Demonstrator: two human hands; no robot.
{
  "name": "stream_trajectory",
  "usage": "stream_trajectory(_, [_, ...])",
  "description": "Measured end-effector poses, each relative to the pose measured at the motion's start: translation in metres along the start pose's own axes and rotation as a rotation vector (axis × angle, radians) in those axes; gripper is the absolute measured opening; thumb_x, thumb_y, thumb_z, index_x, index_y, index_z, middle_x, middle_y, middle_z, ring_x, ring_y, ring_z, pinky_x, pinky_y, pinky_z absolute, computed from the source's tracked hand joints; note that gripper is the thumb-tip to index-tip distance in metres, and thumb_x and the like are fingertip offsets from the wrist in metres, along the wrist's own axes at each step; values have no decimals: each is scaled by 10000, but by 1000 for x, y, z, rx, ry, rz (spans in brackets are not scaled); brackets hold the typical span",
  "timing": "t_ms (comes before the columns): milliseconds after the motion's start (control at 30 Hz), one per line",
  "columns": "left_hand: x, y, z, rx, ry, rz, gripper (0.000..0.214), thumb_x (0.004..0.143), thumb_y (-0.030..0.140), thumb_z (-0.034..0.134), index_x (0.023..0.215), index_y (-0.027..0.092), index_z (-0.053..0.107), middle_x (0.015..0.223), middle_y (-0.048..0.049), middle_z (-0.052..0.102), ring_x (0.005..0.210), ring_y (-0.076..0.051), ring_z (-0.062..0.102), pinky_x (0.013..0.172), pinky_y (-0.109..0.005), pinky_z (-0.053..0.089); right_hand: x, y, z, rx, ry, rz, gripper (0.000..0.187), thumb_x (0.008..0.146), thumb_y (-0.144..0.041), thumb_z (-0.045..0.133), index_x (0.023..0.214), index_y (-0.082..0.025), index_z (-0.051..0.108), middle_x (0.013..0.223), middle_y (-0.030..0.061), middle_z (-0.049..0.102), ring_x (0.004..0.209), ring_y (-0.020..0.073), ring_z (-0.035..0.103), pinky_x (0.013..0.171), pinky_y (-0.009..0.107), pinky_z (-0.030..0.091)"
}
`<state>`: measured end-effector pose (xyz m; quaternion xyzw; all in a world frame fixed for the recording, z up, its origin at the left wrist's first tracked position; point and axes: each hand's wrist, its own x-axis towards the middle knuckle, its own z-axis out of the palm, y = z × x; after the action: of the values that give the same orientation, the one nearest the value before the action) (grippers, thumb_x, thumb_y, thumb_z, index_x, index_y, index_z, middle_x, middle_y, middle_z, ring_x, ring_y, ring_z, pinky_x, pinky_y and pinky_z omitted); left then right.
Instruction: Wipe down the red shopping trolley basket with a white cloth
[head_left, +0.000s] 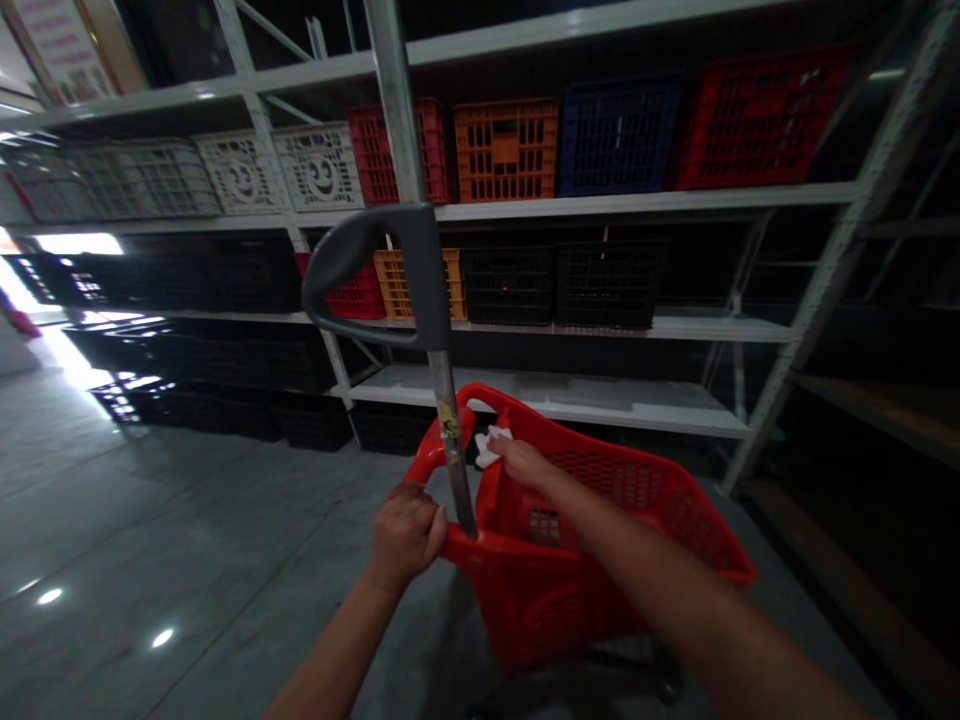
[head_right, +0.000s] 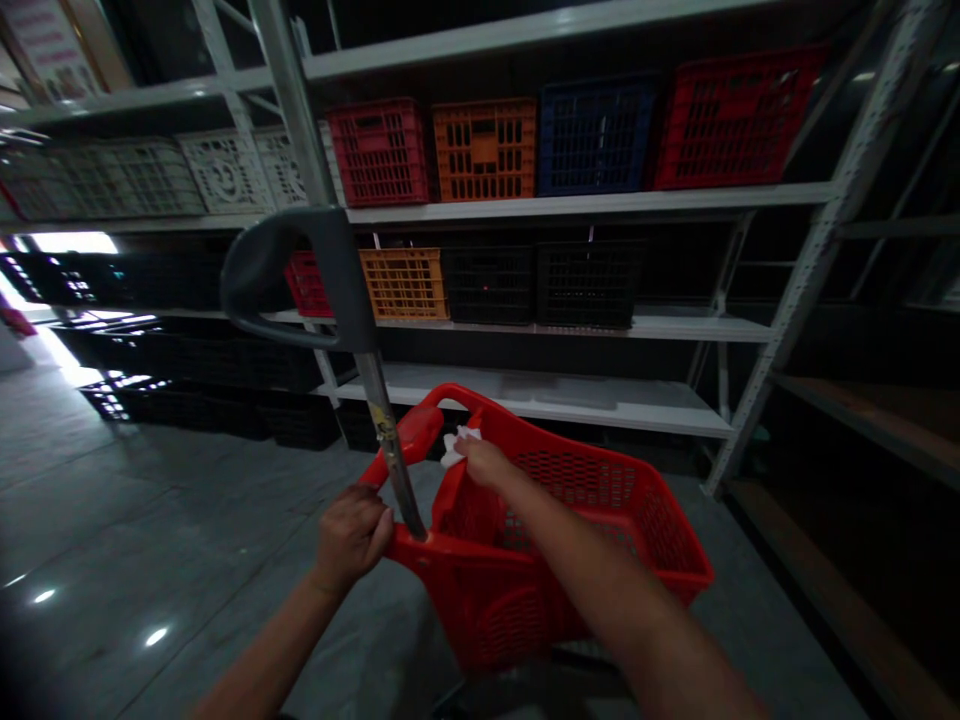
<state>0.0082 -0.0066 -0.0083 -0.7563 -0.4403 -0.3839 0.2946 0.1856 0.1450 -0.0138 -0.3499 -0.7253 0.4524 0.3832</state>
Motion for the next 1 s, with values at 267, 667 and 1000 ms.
stream_trajectory(267, [8, -9, 10, 40, 11, -12, 280, 760, 183, 455, 490, 183, 531, 508, -18, 554, 586, -144, 527, 697, -312, 468, -94, -23, 13, -223, -157, -214, 423, 835, -132, 383, 1230, -197, 518, 1165, 33, 601, 1032, 179, 568, 905, 340, 422])
stream_trajectory(667, [14, -28, 26, 121, -33, -21, 298, 768, 233, 436, 495, 188, 546, 529, -35, 576, 637, -173, 573, 658, -307, 457, -157, 32, 16, -831, 264, -176, 520, 795, -13, 331, 1287, -132, 448, 1307, 118, 470, 1250, 205, 380, 1075, 481, 173])
stream_trajectory(1000, [23, -52, 41, 112, -22, -5, 298, 765, 250, 439, 509, 187, 578, 558, -40, 612, 664, -176, 592, 694, -297, 466, -132, 30, 30, -880, 215, -364, 568, 765, -9, 347, 1326, -92, 385, 1358, 110, 408, 1280, 183, 326, 1073, 397, 242])
